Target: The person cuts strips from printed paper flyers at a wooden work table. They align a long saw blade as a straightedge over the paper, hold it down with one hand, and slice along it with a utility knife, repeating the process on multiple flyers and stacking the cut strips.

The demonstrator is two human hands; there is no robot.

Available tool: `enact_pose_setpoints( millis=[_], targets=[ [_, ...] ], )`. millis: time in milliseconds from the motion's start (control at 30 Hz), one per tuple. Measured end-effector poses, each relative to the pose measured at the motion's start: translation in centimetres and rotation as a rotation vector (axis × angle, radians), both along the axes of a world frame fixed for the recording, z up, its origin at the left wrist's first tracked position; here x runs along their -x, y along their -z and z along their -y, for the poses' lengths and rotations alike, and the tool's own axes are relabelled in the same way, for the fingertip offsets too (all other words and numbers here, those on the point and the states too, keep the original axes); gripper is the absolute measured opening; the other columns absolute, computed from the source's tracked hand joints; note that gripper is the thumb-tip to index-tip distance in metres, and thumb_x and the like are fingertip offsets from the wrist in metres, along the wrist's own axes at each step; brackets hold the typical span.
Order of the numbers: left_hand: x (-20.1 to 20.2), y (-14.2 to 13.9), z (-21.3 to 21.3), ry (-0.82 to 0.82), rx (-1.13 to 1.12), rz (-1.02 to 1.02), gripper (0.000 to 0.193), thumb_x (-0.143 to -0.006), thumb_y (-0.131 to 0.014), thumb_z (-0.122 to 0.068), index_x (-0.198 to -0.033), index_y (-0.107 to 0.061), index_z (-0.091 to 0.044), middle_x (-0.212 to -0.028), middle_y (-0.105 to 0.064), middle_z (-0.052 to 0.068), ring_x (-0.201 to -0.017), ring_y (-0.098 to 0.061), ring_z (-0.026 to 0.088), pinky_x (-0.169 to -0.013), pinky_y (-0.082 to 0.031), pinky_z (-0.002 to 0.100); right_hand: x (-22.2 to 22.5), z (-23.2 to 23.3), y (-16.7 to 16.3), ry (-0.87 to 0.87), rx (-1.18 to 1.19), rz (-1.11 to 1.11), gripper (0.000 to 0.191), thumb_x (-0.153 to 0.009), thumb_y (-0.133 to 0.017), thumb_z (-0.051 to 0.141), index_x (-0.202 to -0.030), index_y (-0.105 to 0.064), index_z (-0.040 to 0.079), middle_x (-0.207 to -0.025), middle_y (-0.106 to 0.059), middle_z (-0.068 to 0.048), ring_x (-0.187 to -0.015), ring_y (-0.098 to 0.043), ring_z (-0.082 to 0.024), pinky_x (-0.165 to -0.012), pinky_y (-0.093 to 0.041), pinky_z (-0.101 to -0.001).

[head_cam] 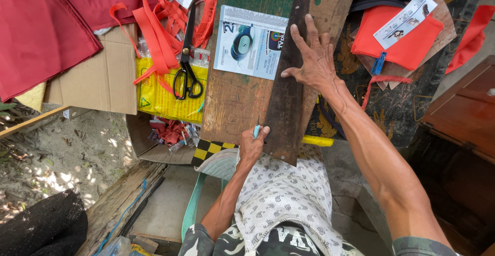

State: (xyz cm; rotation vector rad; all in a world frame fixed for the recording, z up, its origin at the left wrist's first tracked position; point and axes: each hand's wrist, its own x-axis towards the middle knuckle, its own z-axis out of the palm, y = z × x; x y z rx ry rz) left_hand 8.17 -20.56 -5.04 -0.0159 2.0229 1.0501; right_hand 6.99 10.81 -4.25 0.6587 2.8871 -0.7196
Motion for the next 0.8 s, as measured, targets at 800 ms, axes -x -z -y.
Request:
enact_pose_setpoints(
  millis=[800],
  targets=[
    [-0.5,0.4,-0.1,-0.026,0.000,0.001,0.045,-0.087,-0.079,-0.037,-0.102,-0.076,0.005,-0.077,-0.074,0.010,-0.072,-0.064,0.013,-0.067,-0.053,0.033,-0.8,-0.2,1.4,0.008,0.006,-0.106,0.135,-0.057,-0.092,0.071,-0.168,-0.027,0.031,-0.174,-0.007,-0.010,-0.131,-0.041,-0.044,-0.098,-0.041,-0.0591]
  ],
)
